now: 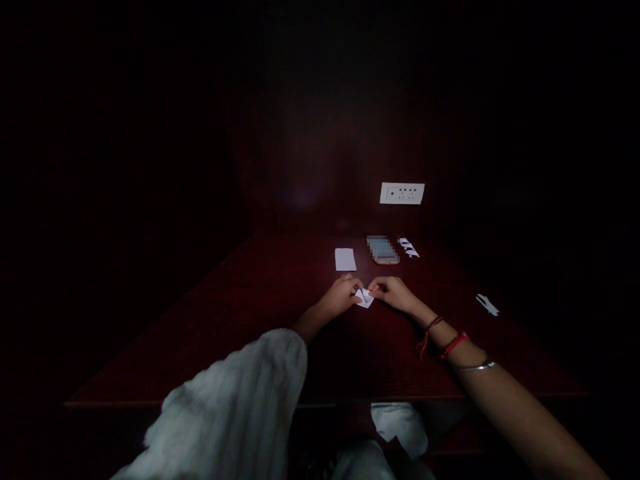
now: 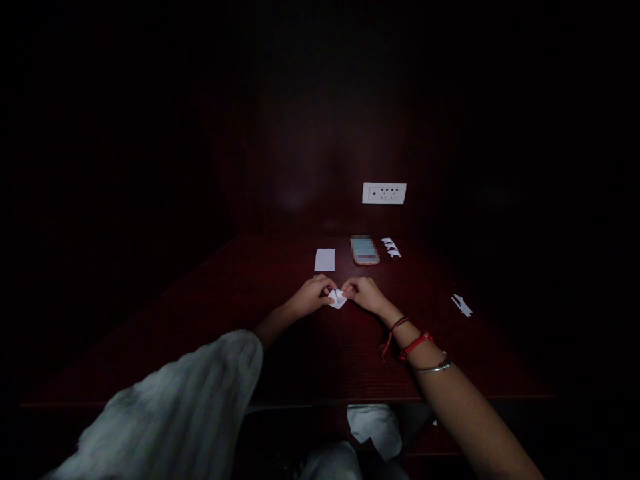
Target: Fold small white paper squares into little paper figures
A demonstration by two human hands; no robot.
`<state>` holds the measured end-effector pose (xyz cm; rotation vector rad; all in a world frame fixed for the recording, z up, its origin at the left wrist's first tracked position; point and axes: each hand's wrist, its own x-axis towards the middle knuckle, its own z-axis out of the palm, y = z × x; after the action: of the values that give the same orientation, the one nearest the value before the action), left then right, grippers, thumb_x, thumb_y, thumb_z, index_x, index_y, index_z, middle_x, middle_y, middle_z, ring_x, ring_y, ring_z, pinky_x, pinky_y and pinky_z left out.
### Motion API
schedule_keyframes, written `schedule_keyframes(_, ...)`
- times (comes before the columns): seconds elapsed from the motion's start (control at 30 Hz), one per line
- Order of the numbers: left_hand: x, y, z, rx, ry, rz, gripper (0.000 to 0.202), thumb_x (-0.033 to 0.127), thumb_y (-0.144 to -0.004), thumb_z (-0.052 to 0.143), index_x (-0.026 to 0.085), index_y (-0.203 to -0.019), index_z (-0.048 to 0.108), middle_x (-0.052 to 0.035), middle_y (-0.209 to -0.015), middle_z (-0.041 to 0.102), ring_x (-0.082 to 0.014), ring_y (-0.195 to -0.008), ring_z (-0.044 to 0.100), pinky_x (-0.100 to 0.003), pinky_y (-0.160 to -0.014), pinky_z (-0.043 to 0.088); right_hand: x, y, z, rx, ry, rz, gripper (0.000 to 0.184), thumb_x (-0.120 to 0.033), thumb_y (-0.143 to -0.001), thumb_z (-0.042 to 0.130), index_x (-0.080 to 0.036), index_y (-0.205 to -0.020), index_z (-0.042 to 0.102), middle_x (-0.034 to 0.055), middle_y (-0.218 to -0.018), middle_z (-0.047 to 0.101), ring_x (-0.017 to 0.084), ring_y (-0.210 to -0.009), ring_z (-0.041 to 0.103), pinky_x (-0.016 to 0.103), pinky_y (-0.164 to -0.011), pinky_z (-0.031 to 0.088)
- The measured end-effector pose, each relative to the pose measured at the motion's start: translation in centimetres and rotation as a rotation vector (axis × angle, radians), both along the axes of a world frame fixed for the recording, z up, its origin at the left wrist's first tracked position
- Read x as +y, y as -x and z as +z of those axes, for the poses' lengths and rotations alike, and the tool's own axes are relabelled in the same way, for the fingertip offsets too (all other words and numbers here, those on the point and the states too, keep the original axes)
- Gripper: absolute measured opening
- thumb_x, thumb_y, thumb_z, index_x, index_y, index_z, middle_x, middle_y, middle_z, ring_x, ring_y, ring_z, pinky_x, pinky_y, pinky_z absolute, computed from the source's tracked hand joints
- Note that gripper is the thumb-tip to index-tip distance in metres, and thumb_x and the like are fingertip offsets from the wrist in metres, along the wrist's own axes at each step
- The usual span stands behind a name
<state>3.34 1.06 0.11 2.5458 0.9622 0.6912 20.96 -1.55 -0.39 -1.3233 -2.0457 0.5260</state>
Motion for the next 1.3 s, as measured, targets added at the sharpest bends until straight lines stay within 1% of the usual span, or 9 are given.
schedule_keyframes(0.13,-0.1,-0.1,0.0,0.043,-0.019,0.000,0.022,0.012,-0.062,0.057,0.016,-0.083,0.055,-0.0013,-0.081,0.048,-0.0105,-0.072,0.047,-0.021,-0.069,0.038,-0.4,0.2,0.1,-0.019,-0.037,-0.004,0.014,-0.021,-0.065,0.051,-0.015,-0.075,0.059,0.0018,-0.068,0.059,0.010,-0.062,0.052,0.020,-0.058,0.038)
schedule_keyframes(0.27,-0.4,-0.2,0.1,0.056,-0.017,0.013,0.023,0.012,-0.062,0.056,0.016,-0.085,0.054,-0.0011,-0.081,0.048,-0.0109,-0.072,0.046,-0.022,-0.070,0.038,-0.4,0.3,0.0,0.050,-0.046,-0.029,0.014,-0.021,-0.065,0.052,-0.015,-0.076,0.058,0.0016,-0.068,0.059,0.010,-0.061,0.051,0.021,-0.058,0.038)
schedule_keyframes(0.37,-0.5,-0.4,0.1,0.032,0.013,0.046,0.023,0.011,-0.061,0.056,0.015,-0.084,0.050,-0.0008,-0.079,0.048,-0.0110,-0.073,0.046,-0.021,-0.067,0.038,0.0,0.1,-0.3,0.196,0.069,-0.027,0.018,-0.023,-0.062,0.055,-0.013,-0.077,0.055,0.0017,-0.066,0.057,0.010,-0.060,0.051,0.022,-0.058,0.039)
schedule_keyframes(0.47,-0.6,-0.5,0.0,-0.004,0.036,0.068,0.026,0.010,-0.061,0.056,0.016,-0.084,0.046,0.0001,-0.078,0.048,-0.0109,-0.073,0.046,-0.021,-0.065,0.038,0.4,-0.1,-0.5,0.340,0.184,0.050,0.025,-0.024,-0.060,0.057,-0.012,-0.081,0.051,0.0010,-0.066,0.055,0.009,-0.058,0.049,0.022,-0.058,0.040)
schedule_keyframes(0.57,-0.6,-0.5,0.0,-0.019,0.044,0.075,0.028,0.010,-0.060,0.056,0.016,-0.085,0.043,0.0006,-0.077,0.048,-0.0108,-0.072,0.046,-0.021,-0.064,0.037,0.6,-0.1,-0.6,0.376,0.199,0.104,0.029,-0.023,-0.059,0.058,-0.012,-0.084,0.050,0.0002,-0.067,0.054,0.007,-0.057,0.047,0.022,-0.058,0.039)
schedule_keyframes(0.73,-0.8,-0.4,0.3,0.000,0.050,0.097,0.029,0.013,-0.060,0.057,0.016,-0.085,0.042,0.0016,-0.073,0.048,-0.0104,-0.068,0.046,-0.020,-0.060,0.037,0.7,-0.2,-0.7,0.244,0.163,0.069,0.021,-0.026,-0.061,0.055,-0.011,-0.077,0.055,0.0000,-0.063,0.053,0.008,-0.057,0.046,0.021,-0.057,0.038)
schedule_keyframes(0.97,-1.1,-0.5,0.6,0.095,0.059,0.130,0.017,0.015,-0.063,0.052,0.016,-0.078,0.045,0.0026,-0.066,0.051,-0.0092,-0.061,0.048,-0.019,-0.054,0.036,0.5,-0.3,-0.2,0.016,0.116,0.001,0.016,-0.027,-0.064,0.051,-0.014,-0.069,0.059,0.0014,-0.065,0.057,0.011,-0.061,0.049,0.021,-0.057,0.037)
schedule_keyframes(1.13,-1.6,-0.7,0.8,0.132,0.026,0.131,0.006,0.012,-0.066,0.046,0.015,-0.071,0.047,0.0000,-0.069,0.053,-0.0100,-0.065,0.050,-0.020,-0.059,0.037,0.0,0.3,0.4,-0.023,0.080,-0.063,0.016,-0.024,-0.061,0.055,-0.015,-0.074,0.055,-0.0002,-0.064,0.057,0.009,-0.056,0.050,0.020,-0.055,0.036)
schedule_keyframes(1.3,-3.0,-0.8,1.3,0.173,-0.031,0.135,0.014,0.011,-0.069,0.040,0.015,-0.079,0.050,-0.0055,-0.080,0.054,-0.0156,-0.078,0.050,-0.026,-0.069,0.037,-0.5,0.4,0.5,-0.004,-0.006,0.014,0.018,-0.020,-0.065,0.052,-0.017,-0.082,0.048,-0.0018,-0.064,0.055,0.008,-0.056,0.049,0.019,-0.055,0.036)
